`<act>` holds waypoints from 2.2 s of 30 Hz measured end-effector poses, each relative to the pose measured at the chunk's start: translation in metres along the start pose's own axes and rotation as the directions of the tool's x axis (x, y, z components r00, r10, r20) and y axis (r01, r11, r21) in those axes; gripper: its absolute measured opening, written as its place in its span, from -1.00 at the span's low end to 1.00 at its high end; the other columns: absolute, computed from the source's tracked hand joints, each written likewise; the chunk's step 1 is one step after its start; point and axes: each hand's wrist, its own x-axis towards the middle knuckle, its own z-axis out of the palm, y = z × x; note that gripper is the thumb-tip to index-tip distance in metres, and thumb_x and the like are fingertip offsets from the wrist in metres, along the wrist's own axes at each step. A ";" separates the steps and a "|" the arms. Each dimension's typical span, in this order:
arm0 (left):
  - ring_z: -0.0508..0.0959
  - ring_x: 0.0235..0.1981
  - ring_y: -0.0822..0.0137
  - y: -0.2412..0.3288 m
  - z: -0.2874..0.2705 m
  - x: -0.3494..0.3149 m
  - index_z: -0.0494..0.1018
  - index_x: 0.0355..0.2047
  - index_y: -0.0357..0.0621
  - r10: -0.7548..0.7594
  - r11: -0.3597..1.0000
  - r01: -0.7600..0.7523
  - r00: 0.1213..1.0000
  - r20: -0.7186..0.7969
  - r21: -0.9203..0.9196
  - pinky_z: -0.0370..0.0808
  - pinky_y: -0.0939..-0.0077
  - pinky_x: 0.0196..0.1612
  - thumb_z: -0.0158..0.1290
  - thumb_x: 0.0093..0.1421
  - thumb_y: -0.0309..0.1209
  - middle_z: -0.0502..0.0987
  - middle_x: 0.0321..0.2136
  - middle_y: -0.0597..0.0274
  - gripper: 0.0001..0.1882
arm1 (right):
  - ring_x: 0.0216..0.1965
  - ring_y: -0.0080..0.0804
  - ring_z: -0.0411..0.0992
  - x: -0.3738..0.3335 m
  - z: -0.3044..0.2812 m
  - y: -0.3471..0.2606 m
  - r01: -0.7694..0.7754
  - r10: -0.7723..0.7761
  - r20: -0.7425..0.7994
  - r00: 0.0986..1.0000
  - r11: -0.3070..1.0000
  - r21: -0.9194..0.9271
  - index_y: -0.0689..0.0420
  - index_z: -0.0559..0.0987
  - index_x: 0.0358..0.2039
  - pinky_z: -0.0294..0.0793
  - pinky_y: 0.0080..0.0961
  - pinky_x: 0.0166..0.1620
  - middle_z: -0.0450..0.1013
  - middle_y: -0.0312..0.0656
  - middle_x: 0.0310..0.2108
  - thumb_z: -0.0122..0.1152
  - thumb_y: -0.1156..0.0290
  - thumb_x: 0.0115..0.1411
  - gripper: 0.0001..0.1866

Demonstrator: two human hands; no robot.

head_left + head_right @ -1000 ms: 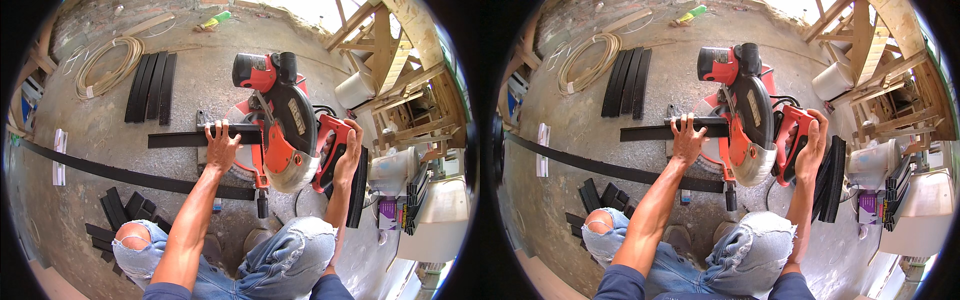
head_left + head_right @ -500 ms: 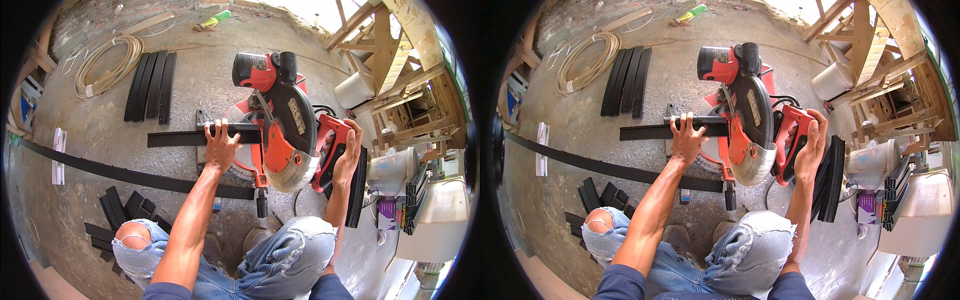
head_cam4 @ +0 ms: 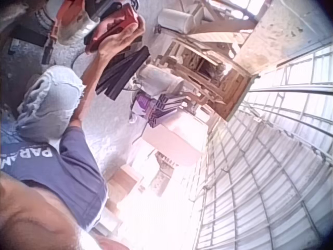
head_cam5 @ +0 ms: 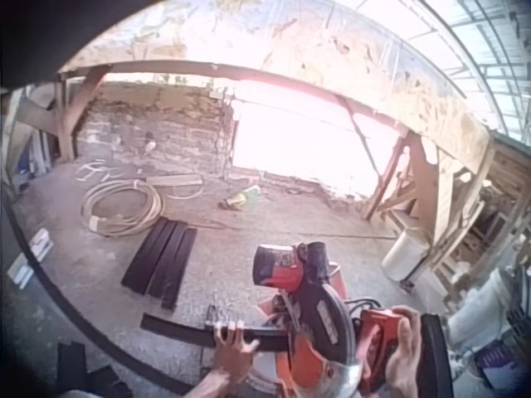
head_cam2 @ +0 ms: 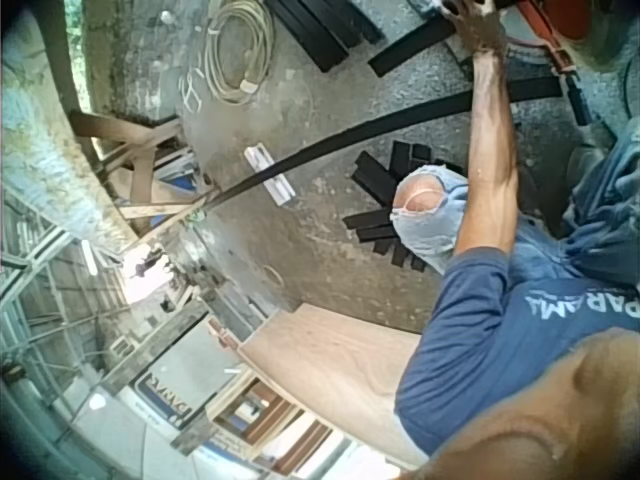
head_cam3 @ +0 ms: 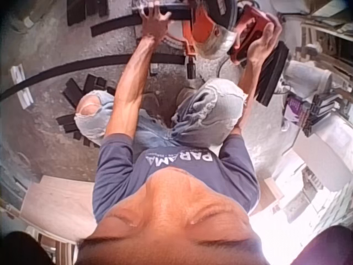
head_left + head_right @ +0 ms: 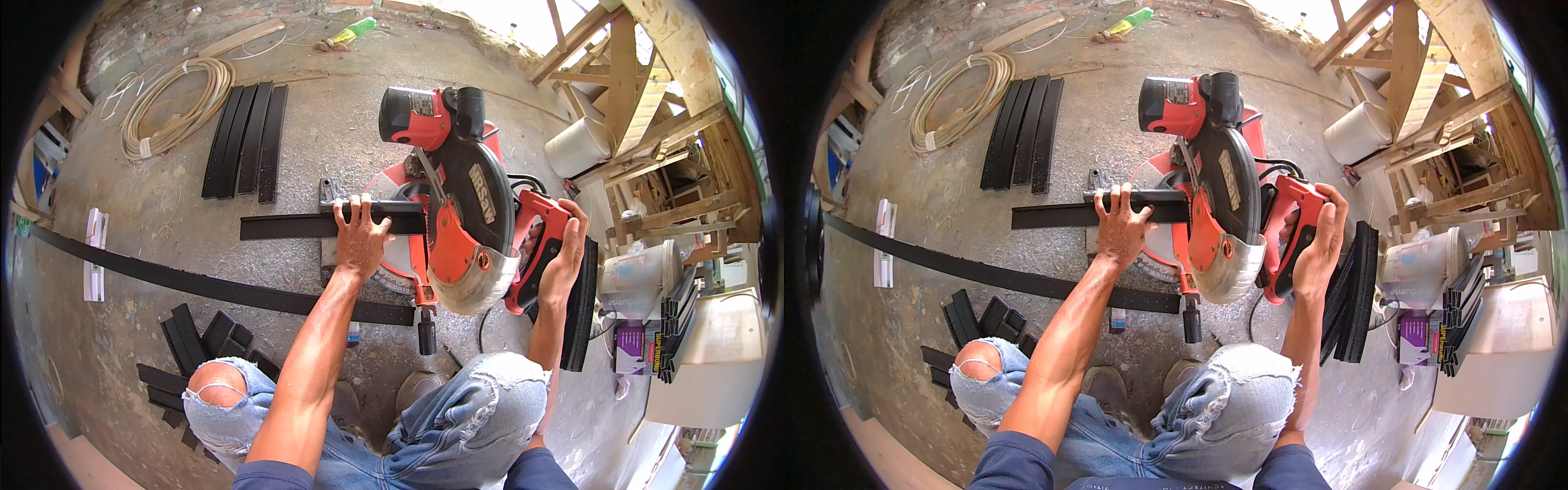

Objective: The person measures a black wooden board with a tape measure and cuts it using a miter saw.

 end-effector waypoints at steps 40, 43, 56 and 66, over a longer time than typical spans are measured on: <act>0.22 0.29 -0.12 0.004 0.012 -0.003 0.63 -0.24 0.06 -0.001 0.997 0.003 1.000 -0.027 0.073 0.06 -0.28 0.35 0.38 -0.02 -0.06 0.30 0.14 -0.14 -0.61 | -0.63 -0.75 0.30 0.044 -0.010 -0.004 -0.259 0.225 0.134 0.965 0.896 0.362 0.04 0.50 0.19 0.33 -0.77 -0.56 0.44 -0.42 -0.52 -0.04 0.08 0.50 -0.58; 0.22 0.29 -0.12 0.005 0.010 -0.005 0.64 -0.24 0.08 0.003 0.996 0.000 1.000 -0.025 0.091 0.05 -0.27 0.35 0.37 -0.02 -0.05 0.30 0.13 -0.12 -0.62 | -0.64 -0.75 0.31 0.039 -0.007 -0.013 -0.257 0.225 0.130 0.966 0.901 0.349 0.05 0.50 0.18 0.33 -0.77 -0.57 0.44 -0.41 -0.54 -0.05 0.08 0.50 -0.58; 0.25 0.28 -0.13 0.003 0.007 -0.006 0.66 -0.29 0.03 0.001 0.998 0.002 0.999 -0.055 0.055 0.03 -0.27 0.40 0.30 0.05 -0.15 0.34 0.10 -0.16 -0.73 | -0.63 -0.67 0.32 0.042 -0.011 -0.007 -0.287 0.221 0.203 0.954 0.872 0.396 0.06 0.46 0.21 0.36 -0.72 -0.56 0.43 -0.34 -0.53 -0.06 0.06 0.50 -0.56; 0.23 0.28 -0.13 0.003 0.009 -0.005 0.64 -0.22 0.08 0.003 0.997 0.000 0.999 -0.036 0.079 0.06 -0.33 0.35 0.38 -0.01 -0.07 0.30 0.12 -0.12 -0.62 | -0.63 -0.64 0.32 0.045 -0.013 -0.010 -0.292 0.229 0.207 0.951 0.884 0.366 0.04 0.44 0.24 0.37 -0.70 -0.56 0.43 -0.32 -0.52 -0.07 0.04 0.51 -0.54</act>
